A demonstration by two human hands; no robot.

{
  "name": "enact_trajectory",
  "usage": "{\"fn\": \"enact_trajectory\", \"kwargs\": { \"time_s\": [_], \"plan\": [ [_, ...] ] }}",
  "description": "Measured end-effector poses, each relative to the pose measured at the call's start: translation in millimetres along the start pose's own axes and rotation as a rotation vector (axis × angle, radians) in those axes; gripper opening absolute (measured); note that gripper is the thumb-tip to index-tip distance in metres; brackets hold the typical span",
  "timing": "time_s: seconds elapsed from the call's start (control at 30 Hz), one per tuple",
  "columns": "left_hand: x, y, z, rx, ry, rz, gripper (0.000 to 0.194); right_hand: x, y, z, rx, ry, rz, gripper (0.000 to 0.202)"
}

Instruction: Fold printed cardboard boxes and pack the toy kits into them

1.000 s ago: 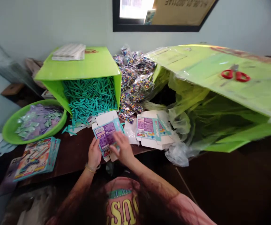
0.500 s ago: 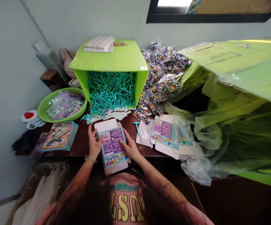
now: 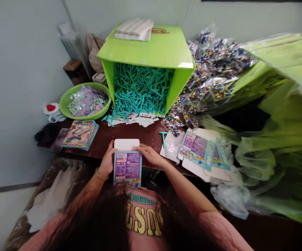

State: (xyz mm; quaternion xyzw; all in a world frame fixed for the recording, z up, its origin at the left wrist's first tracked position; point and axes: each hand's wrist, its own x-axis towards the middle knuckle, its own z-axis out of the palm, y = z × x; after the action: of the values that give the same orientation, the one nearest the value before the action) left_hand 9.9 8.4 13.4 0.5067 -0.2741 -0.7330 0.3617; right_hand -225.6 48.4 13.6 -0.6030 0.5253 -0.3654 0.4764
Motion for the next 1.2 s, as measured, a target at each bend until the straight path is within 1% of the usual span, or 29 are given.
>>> {"fn": "enact_trajectory", "kwargs": {
  "time_s": [0.07, 0.1, 0.13, 0.17, 0.2, 0.27, 0.33, 0.4, 0.43, 0.5, 0.53, 0.57, 0.63, 0.67, 0.7, 0.77, 0.83, 0.87, 0.9, 0.97, 1.03, 1.07, 1.17, 1.2],
  "plan": [
    [10, 10, -0.3, -0.057, -0.165, -0.233, 0.055, 21, -7, -11, -0.092, -0.014, -0.049, 0.044],
    [13, 13, -1.2, -0.07, -0.213, -0.317, 0.05, 29, -10, -12, -0.141, -0.028, -0.072, 0.042],
    [15, 15, -2.6, -0.088, -0.224, -0.363, 0.046, 35, -12, -11, -0.177, -0.061, -0.1, 0.039],
    [16, 16, -4.4, -0.113, -0.204, -0.372, 0.043, 39, -13, -8, -0.196, -0.103, -0.132, 0.035],
    [15, 16, -6.4, -0.141, -0.169, -0.352, 0.042, 39, -14, -3, -0.197, -0.135, -0.162, 0.032],
    [11, 12, -10.7, -0.179, -0.106, -0.297, 0.045, 35, -13, 10, -0.127, -0.13, -0.165, 0.033],
    [8, 7, -14.0, -0.18, -0.093, -0.271, 0.05, 30, -10, 21, 0.012, -0.082, -0.06, 0.038],
    [6, 4, -14.8, -0.173, -0.11, -0.26, 0.054, 29, -7, 28, 0.114, -0.041, 0.065, 0.039],
    [6, 3, -14.0, -0.168, -0.117, -0.26, 0.056, 30, -6, 29, 0.129, -0.026, 0.103, 0.037],
    [4, 1, -10.8, -0.162, -0.104, -0.244, 0.059, 35, -6, 25, 0.122, -0.039, 0.115, 0.035],
    [3, 0, -8.9, -0.17, -0.084, -0.203, 0.06, 37, -8, 21, 0.121, -0.073, 0.097, 0.034],
    [1, -1, -7.3, -0.183, -0.056, -0.134, 0.059, 38, -10, 17, 0.129, -0.126, 0.071, 0.035],
    [-5, -6, -6.1, -0.172, -0.018, 0.047, 0.051, 36, -15, 8, 0.147, -0.234, 0.005, 0.039],
    [-9, -9, -7.1, -0.119, -0.013, 0.14, 0.046, 33, -17, 4, 0.147, -0.271, -0.031, 0.041],
    [-13, -14, -9.4, -0.019, -0.013, 0.226, 0.041, 29, -18, 3, 0.142, -0.305, -0.066, 0.042],
    [-20, -24, -18.0, 0.27, -0.008, 0.377, 0.034, 18, -16, 6, 0.122, -0.362, -0.122, 0.04],
    [-25, -34, -30.6, 0.534, 0.007, 0.51, 0.03, 6, -9, 15, 0.081, -0.369, -0.157, 0.039],
    [-26, -38, -37.7, 0.622, 0.008, 0.559, 0.03, 0, -5, 22, 0.046, -0.347, -0.17, 0.039],
    [-28, -42, -44.8, 0.68, 0.001, 0.593, 0.033, -5, -1, 28, 0.0, -0.312, -0.18, 0.038],
    [-31, -47, -57.3, 0.761, -0.047, 0.621, 0.039, -15, 5, 39, -0.104, -0.247, -0.2, 0.036],
    [-36, -53, -65.8, 0.828, -0.103, 0.624, 0.037, -21, 9, 46, -0.188, -0.214, -0.204, 0.035],
    [-39, -57, -68.4, 0.845, -0.102, 0.629, 0.034, -22, 10, 49, -0.218, -0.204, -0.201, 0.034],
    [-46, -67, -73.1, 0.823, 0.005, 0.658, 0.028, -25, 12, 55, -0.241, -0.187, -0.198, 0.035],
    [-47, -68, -74.6, 0.799, 0.034, 0.656, 0.025, -25, 13, 57, -0.218, -0.158, -0.193, 0.038]
  ]
}}
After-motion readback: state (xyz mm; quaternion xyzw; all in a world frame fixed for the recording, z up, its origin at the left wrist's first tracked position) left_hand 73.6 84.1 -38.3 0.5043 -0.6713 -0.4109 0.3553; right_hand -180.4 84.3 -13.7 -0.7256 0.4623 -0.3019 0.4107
